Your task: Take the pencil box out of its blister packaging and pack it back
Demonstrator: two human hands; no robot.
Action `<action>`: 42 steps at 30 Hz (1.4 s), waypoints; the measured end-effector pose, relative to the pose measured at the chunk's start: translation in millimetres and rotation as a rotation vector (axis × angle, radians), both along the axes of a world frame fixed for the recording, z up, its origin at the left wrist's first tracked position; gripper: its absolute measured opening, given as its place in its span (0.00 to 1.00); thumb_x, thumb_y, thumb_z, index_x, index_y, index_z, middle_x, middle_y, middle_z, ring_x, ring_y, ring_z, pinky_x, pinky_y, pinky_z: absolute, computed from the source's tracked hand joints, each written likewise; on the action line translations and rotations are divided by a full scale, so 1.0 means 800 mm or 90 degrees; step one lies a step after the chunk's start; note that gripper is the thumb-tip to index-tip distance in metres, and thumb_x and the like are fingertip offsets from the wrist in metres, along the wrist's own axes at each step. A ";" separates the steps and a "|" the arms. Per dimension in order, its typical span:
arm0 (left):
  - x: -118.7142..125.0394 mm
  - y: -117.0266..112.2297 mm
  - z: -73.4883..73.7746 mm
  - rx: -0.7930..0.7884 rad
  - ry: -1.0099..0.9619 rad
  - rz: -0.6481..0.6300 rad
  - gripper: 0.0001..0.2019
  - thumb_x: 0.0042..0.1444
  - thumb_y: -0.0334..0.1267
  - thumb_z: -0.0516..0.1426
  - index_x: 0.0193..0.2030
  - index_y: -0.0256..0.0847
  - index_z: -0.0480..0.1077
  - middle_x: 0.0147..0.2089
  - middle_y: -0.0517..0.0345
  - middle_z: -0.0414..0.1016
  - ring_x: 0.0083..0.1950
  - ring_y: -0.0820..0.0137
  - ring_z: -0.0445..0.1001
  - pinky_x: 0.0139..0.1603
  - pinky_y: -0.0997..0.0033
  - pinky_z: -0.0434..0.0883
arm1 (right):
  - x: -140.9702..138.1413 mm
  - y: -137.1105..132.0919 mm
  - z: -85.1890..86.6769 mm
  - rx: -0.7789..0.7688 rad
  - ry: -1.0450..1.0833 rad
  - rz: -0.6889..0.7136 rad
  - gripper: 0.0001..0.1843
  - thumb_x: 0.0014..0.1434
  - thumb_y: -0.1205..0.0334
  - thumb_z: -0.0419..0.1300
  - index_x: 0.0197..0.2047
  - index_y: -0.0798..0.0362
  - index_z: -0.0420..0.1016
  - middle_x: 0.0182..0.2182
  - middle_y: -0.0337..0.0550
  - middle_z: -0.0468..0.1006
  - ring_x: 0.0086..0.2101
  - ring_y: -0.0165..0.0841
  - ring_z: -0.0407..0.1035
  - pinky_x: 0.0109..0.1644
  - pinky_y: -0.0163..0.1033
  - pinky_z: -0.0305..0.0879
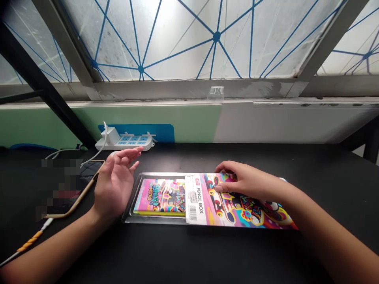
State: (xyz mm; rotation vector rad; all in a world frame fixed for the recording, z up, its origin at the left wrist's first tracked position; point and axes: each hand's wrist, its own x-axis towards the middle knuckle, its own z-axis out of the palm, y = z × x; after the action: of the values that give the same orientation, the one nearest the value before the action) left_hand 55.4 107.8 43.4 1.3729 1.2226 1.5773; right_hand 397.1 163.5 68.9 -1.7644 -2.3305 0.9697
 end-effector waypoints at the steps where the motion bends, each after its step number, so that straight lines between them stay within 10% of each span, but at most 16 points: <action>1: -0.002 0.002 0.001 -0.007 -0.045 0.004 0.23 0.70 0.54 0.36 0.54 0.47 0.66 0.67 0.52 0.70 0.71 0.60 0.65 0.68 0.52 0.61 | -0.005 0.000 -0.002 0.022 -0.002 0.004 0.36 0.50 0.32 0.67 0.56 0.44 0.75 0.55 0.46 0.79 0.52 0.50 0.74 0.53 0.47 0.72; 8: -0.004 0.013 0.004 -0.031 -0.318 0.022 0.25 0.65 0.63 0.45 0.45 0.45 0.71 0.59 0.49 0.75 0.67 0.53 0.65 0.66 0.49 0.56 | -0.049 0.000 -0.009 0.102 -0.044 0.073 0.40 0.55 0.30 0.61 0.62 0.46 0.71 0.63 0.53 0.70 0.58 0.54 0.67 0.62 0.55 0.63; 21: -0.007 0.010 0.005 -0.001 -0.313 -0.002 0.24 0.68 0.60 0.44 0.43 0.45 0.73 0.53 0.51 0.78 0.62 0.56 0.69 0.63 0.54 0.59 | -0.200 -0.012 0.006 0.215 -0.059 0.223 0.32 0.66 0.40 0.56 0.65 0.50 0.68 0.62 0.53 0.73 0.57 0.51 0.68 0.60 0.56 0.59; 25: -0.014 0.014 0.004 -0.058 -0.268 0.021 0.08 0.63 0.40 0.52 0.44 0.45 0.72 0.54 0.54 0.76 0.62 0.60 0.69 0.63 0.56 0.60 | -0.166 -0.016 0.001 0.308 -0.054 0.171 0.32 0.65 0.39 0.56 0.64 0.50 0.69 0.61 0.54 0.74 0.57 0.53 0.69 0.61 0.58 0.60; 28: -0.016 0.017 0.001 -0.157 -0.244 0.024 0.20 0.46 0.23 0.52 0.45 0.44 0.71 0.56 0.53 0.75 0.64 0.61 0.68 0.63 0.57 0.62 | -0.112 -0.014 -0.010 0.269 -0.014 0.087 0.33 0.64 0.34 0.54 0.62 0.45 0.71 0.60 0.51 0.76 0.57 0.53 0.70 0.57 0.57 0.66; 33: -0.013 0.021 -0.005 -0.235 -0.235 -0.002 0.32 0.35 0.19 0.50 0.49 0.45 0.69 0.61 0.51 0.72 0.67 0.62 0.67 0.67 0.56 0.63 | -0.044 -0.016 -0.028 0.193 0.081 -0.011 0.29 0.66 0.34 0.52 0.56 0.48 0.74 0.54 0.52 0.79 0.52 0.48 0.74 0.55 0.52 0.70; 42: -0.015 0.033 -0.014 -0.252 -0.355 -0.053 0.30 0.44 0.14 0.54 0.53 0.44 0.69 0.62 0.48 0.73 0.64 0.64 0.74 0.70 0.60 0.65 | -0.051 -0.025 -0.023 0.148 0.102 0.020 0.23 0.68 0.38 0.52 0.45 0.48 0.75 0.38 0.44 0.81 0.36 0.39 0.73 0.38 0.43 0.68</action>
State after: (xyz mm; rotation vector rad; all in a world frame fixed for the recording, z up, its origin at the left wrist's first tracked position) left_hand 43.0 134.5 32.2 0.6600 1.0370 1.4269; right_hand 356.0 143.9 50.6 -1.5106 -2.2718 0.7740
